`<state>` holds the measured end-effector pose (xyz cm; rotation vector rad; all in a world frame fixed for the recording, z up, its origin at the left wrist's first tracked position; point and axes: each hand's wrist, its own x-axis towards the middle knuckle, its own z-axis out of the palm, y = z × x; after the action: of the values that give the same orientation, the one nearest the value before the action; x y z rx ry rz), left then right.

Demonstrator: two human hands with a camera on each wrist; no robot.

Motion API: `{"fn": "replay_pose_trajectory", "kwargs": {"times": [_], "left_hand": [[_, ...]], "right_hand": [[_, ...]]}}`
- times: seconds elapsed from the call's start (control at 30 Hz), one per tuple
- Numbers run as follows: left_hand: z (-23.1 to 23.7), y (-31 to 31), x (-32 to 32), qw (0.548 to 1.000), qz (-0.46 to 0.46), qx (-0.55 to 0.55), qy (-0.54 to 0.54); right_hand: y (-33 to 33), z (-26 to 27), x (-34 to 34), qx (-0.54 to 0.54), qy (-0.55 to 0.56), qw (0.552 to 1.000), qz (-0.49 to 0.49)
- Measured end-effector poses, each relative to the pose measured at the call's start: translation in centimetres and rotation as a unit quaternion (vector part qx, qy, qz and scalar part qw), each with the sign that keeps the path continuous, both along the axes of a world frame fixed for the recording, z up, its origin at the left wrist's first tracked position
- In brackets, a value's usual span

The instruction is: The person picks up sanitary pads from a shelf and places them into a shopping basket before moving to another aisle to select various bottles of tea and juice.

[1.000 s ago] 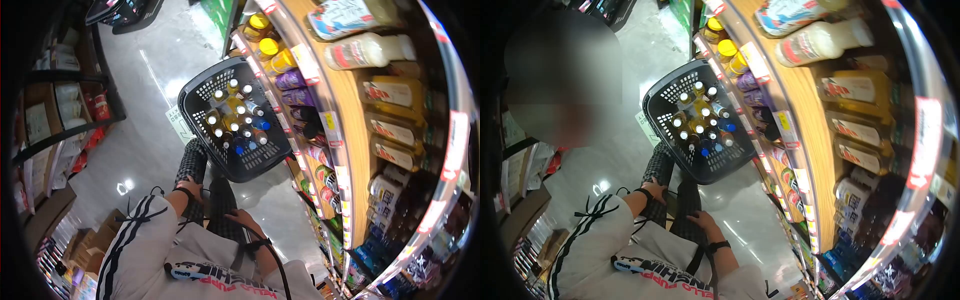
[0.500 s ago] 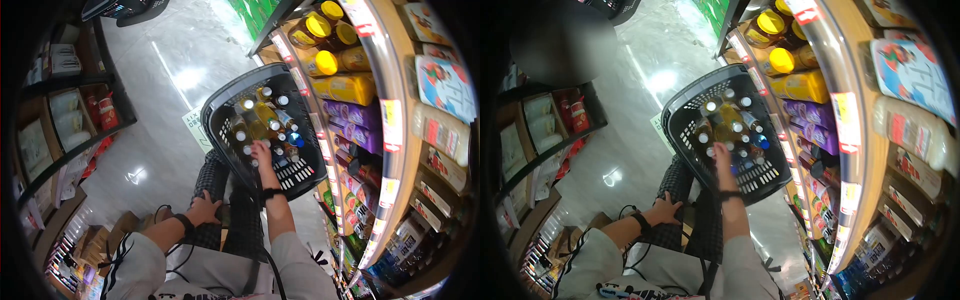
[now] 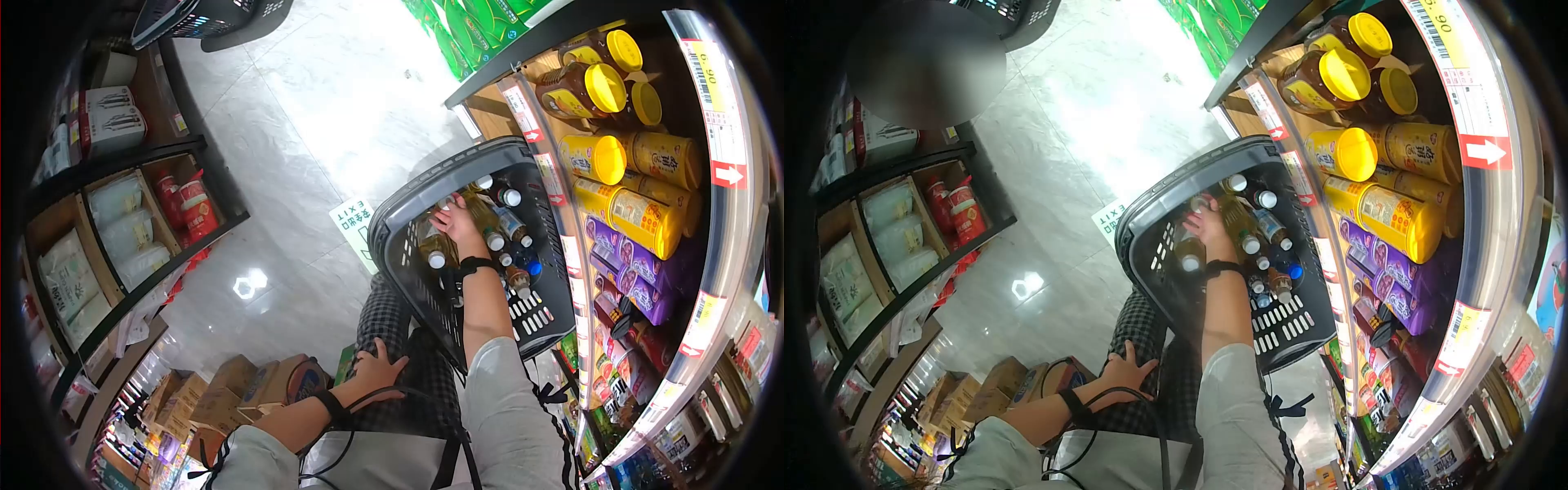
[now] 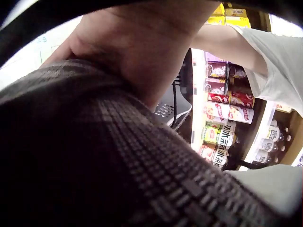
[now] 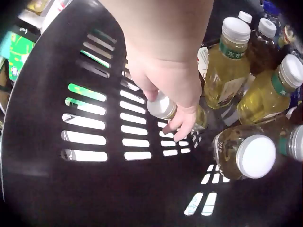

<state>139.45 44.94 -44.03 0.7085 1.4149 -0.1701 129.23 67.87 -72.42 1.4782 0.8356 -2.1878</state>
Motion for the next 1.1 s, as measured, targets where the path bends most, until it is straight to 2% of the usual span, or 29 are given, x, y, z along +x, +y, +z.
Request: {"fn": "replay_pose_trajectory", "kwargs": {"times": [0.03,0.17,0.23,0.3,0.4,0.5,0.53,0.6,0.67,0.7,0.73,0.77,0.8,0.83,0.9,0.93,0.97,1.03,1.07,1.1], "left_hand": [[0.1,0.2,0.0,1.000,0.003,-0.003,-0.002],[-0.5,-0.4,2.5,0.999,0.025,0.035,0.034],[-0.7,-0.4,3.5,0.999,0.023,0.014,0.029],[-1.0,-0.1,4.8,0.999,0.023,0.007,0.027],[-0.7,0.0,6.1,0.999,0.032,-0.010,0.016],[-0.7,-0.8,7.8,0.990,0.136,0.018,0.023],[-0.6,-0.9,8.7,0.975,0.208,0.007,0.073],[-1.8,-0.8,9.3,0.899,0.428,0.017,0.092],[3.7,0.8,6.6,0.857,0.465,0.097,0.201],[6.9,1.7,5.9,0.802,0.477,0.216,0.287],[10.8,2.6,5.0,0.736,0.540,0.297,0.281],[15.0,3.5,4.2,0.707,0.526,0.376,0.286],[19.5,4.2,3.7,0.674,0.507,0.453,0.289],[23.8,4.8,3.6,0.638,0.483,0.524,0.290],[31.3,5.4,4.4,0.665,0.300,0.596,0.337],[32.7,5.6,5.6,0.629,0.276,0.653,0.319],[34.4,5.4,7.0,0.621,0.271,0.659,0.326],[36.8,4.8,10.2,0.574,0.279,0.709,0.299],[38.3,4.6,11.5,0.562,0.275,0.722,0.296],[40.1,4.5,12.2,0.573,0.258,0.723,0.285]], "right_hand": [[0.1,0.3,0.1,-0.032,0.009,0.999,-0.018],[-0.8,1.5,2.4,0.048,-0.021,0.997,0.063],[-1.1,5.2,3.9,0.119,-0.013,0.985,0.128],[-1.0,10.3,6.2,0.199,0.042,0.973,0.106],[0.1,19.0,10.1,0.276,0.123,0.943,0.138],[2.2,30.4,14.0,0.354,0.217,0.894,0.171],[3.1,34.2,15.3,0.380,0.243,0.869,0.206],[5.3,41.3,18.6,0.428,0.291,0.811,0.275],[6.4,47.7,22.3,0.406,0.348,0.809,0.244],[6.5,50.7,23.7,0.397,0.372,0.810,0.217],[6.6,53.3,25.3,0.402,0.402,0.799,0.195],[6.6,55.6,27.3,0.408,0.431,0.786,0.172],[7.2,57.1,29.4,0.440,0.450,0.754,0.189],[6.9,59.3,30.9,0.422,0.453,0.769,0.156],[5.6,64.3,33.9,0.372,0.458,0.802,0.092],[4.9,66.0,35.5,0.365,0.446,0.814,0.066],[4.4,67.4,37.2,0.358,0.432,0.827,0.041],[4.3,69.8,40.0,0.359,0.411,0.838,0.015],[4.2,70.8,41.6,0.365,0.403,0.839,0.011],[3.8,71.6,42.8,0.372,0.397,0.839,0.007]]}}
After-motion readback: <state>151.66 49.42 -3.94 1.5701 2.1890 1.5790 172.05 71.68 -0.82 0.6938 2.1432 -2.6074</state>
